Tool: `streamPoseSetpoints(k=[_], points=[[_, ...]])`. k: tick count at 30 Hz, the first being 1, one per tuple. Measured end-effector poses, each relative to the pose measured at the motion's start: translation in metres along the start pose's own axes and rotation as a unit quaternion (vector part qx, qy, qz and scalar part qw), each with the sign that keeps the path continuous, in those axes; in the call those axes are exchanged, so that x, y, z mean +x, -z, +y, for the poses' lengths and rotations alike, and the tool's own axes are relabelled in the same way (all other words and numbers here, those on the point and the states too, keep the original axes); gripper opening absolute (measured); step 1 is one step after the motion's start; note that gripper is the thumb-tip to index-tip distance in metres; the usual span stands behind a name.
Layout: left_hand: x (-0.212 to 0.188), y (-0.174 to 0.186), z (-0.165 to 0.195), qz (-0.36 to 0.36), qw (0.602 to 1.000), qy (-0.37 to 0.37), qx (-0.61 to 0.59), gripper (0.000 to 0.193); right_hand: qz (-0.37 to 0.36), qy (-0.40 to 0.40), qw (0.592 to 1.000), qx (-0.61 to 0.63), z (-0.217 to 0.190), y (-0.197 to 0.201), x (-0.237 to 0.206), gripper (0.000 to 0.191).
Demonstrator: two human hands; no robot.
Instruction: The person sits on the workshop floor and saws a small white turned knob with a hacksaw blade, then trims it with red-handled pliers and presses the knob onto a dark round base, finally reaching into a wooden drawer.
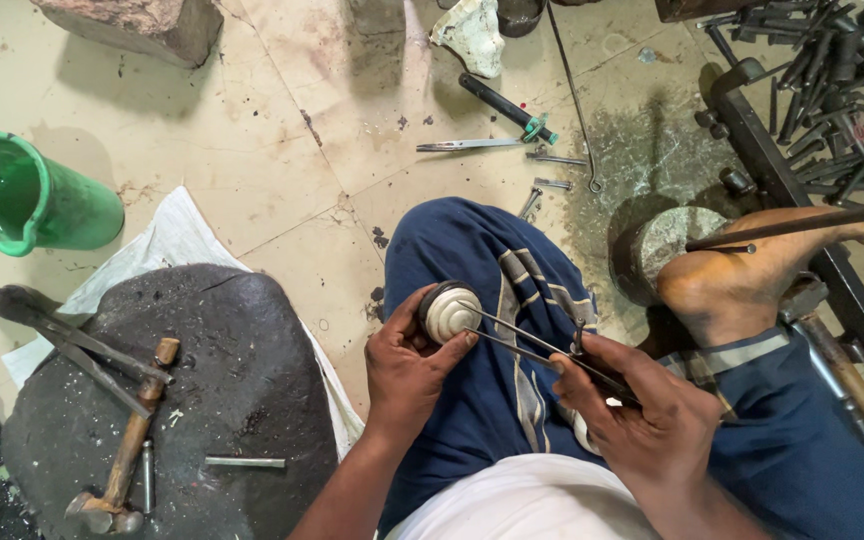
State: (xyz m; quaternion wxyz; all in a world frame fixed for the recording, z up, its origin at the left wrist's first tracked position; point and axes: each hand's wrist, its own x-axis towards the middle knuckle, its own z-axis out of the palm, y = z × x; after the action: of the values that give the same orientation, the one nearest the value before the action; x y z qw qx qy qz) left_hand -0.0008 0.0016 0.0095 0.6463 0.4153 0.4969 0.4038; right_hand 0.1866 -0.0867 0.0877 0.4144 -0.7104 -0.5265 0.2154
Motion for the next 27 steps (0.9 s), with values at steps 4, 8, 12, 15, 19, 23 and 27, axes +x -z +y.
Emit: streamPoseSetpoints(k=[4,8,12,15,19,23,27], points=[[-0.002,-0.001,0.001,0.007,1.000,-0.005,0.004,0.055,0.004,0.024,0.999,-0.024,0.001,-0.001,0.000,0.032],[-0.003,-0.002,0.002,0.028,0.997,-0.009,0.066,0.054,0.015,0.075,0.996,-0.050,0.000,0.000,0.000,0.030],[-0.004,-0.007,0.002,0.061,0.986,-0.046,0.151,0.053,0.029,0.086,0.993,-0.070,-0.003,0.002,0.000,0.029],[-0.005,-0.011,-0.002,0.071,0.982,-0.103,0.145,0.051,0.009,0.050,0.996,-0.067,-0.007,0.005,0.002,0.032],[-0.007,-0.010,-0.007,0.070,0.962,-0.155,0.212,0.052,0.013,0.136,0.986,-0.096,-0.012,0.008,0.009,0.029],[-0.009,-0.008,-0.012,0.070,0.945,-0.191,0.256,0.051,-0.023,0.157,0.983,-0.094,-0.018,0.012,0.015,0.029],[-0.010,-0.007,-0.017,0.064,0.932,-0.227,0.275,0.051,-0.063,0.187,0.976,-0.093,-0.019,0.014,0.018,0.026]])
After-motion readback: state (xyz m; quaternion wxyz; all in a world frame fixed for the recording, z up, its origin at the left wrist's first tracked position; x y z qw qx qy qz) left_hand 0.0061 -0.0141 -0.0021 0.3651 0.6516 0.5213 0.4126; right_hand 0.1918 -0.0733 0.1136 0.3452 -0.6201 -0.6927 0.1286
